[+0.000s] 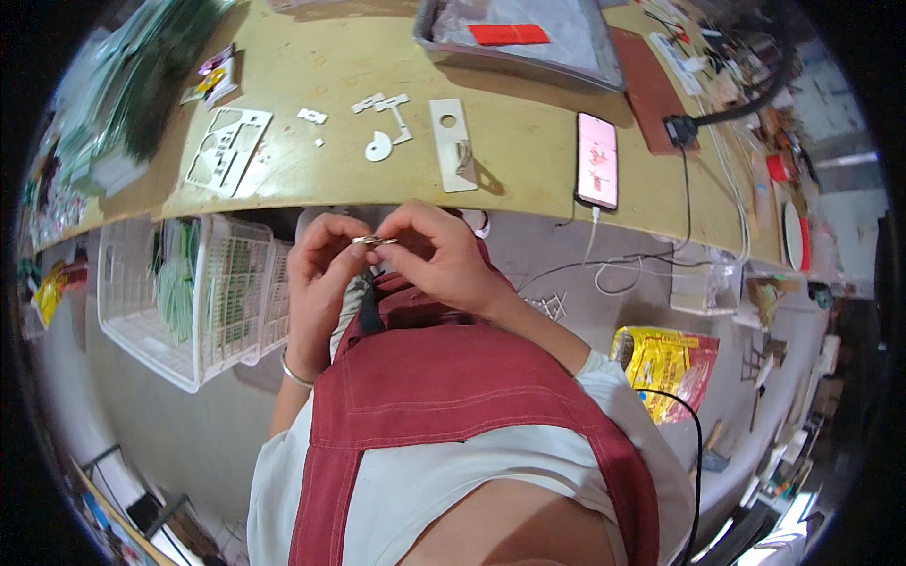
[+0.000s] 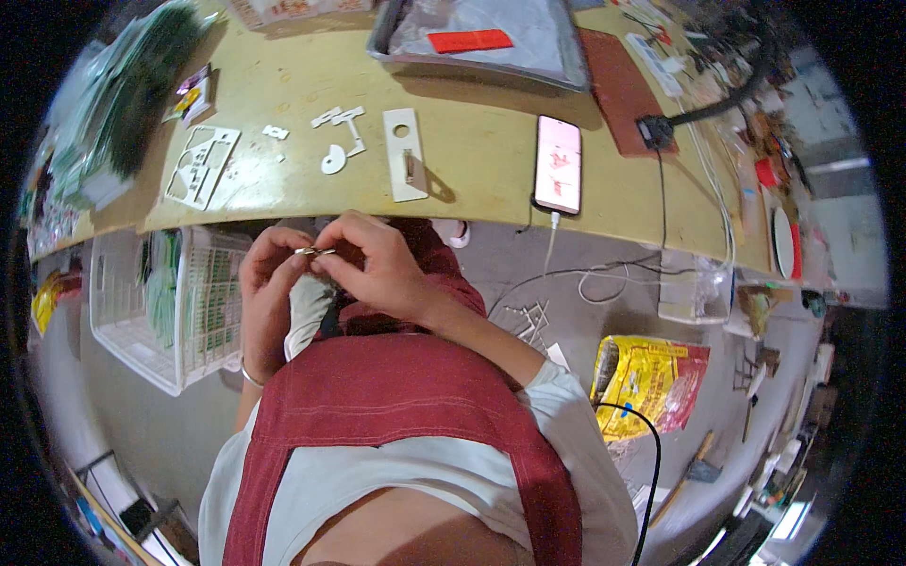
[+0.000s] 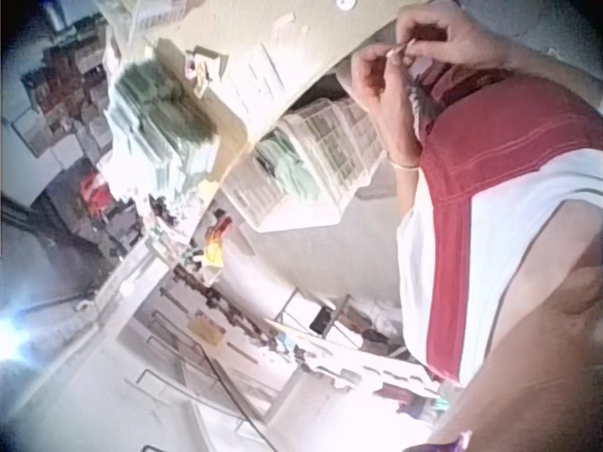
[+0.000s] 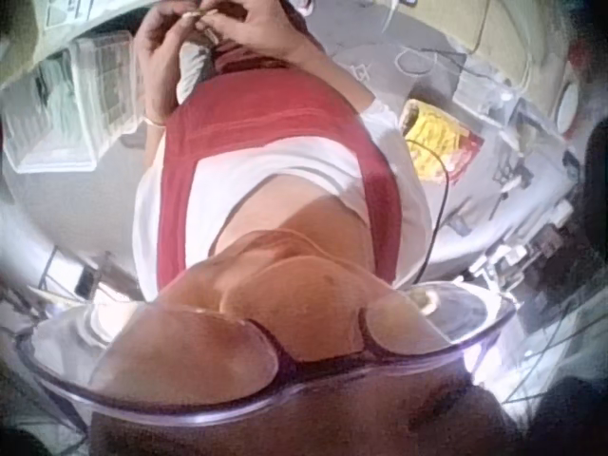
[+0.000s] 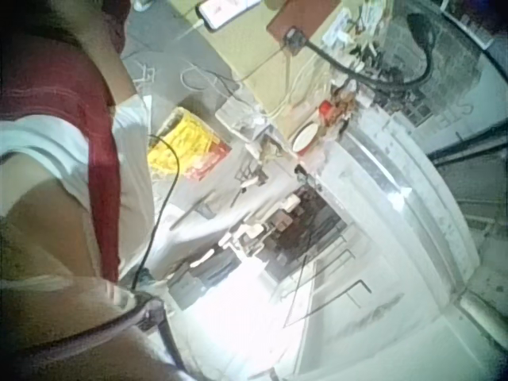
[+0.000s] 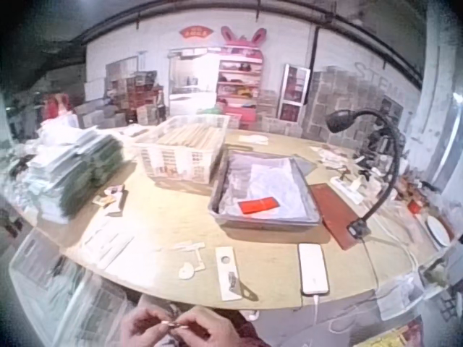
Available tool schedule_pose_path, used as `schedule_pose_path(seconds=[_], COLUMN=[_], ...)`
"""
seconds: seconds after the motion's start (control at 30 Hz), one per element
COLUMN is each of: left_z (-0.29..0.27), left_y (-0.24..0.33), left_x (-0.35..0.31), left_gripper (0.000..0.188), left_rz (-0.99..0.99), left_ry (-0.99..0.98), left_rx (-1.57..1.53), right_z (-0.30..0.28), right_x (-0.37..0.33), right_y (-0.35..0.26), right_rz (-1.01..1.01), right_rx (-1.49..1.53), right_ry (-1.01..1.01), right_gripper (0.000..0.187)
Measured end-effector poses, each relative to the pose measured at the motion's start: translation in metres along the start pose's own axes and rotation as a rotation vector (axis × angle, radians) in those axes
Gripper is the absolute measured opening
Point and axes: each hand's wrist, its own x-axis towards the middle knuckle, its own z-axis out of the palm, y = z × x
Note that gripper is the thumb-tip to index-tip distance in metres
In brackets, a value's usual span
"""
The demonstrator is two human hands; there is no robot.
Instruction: The person assembles small white plastic components at a workbench, repeatedly attaching and detaching parts. They then walk to a large machine, open its door, and place a flat white sheet inside. Finally, they return to the workbench and handle small plastic bags containing parts.
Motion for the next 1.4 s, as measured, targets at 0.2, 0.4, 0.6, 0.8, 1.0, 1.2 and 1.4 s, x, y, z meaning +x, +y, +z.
schedule_pose_path(seconds=[0.2, 0.4, 0.6, 0.8, 1.0, 1.2, 1.4], left_z=[0.009, 0.013, 0.011, 0.001, -0.021, -0.041, -0.054], left_y=[0.001, -0.005, -0.009, -0.013, -0.008, -0.009, -0.026], left_x=[-0.002, 0.000, 0.004, 0.004, -0.008, -0.036, -0.071], left_gripper=[0.011, 0.010, 0.010, 0.011, 0.011, 0.010, 0.011], left_rz=[-0.071, -0.118, -0.098, -0.046, -0.019, 0.022, 0.024], left_ry=[0.001, 0.028, 0.075, 0.151, 0.232, 0.328, 0.386], left_rx=[-0.049, -0.072, -0.050, -0.092, -0.077, -0.101, -0.132], right_z=[-0.006, -0.010, -0.019, -0.022, -0.021, -0.015, -0.022], right_x=[-0.003, -0.004, -0.010, -0.013, -0.018, -0.031, -0.053], right_y=[0.002, -0.002, -0.002, 0.000, -0.003, -0.001, -0.001], right_rz=[-0.033, -0.057, 0.007, -0.037, -0.115, -0.125, -0.257], right_rx=[-0.065, -0.165, -0.143, -0.257, -0.360, -0.405, -0.506], right_ry=[0.007, 0.018, 0.051, 0.069, 0.022, -0.023, -0.077], right_gripper=[0.012, 0.015, 0.021, 0.018, 0.012, 0.010, 0.011])
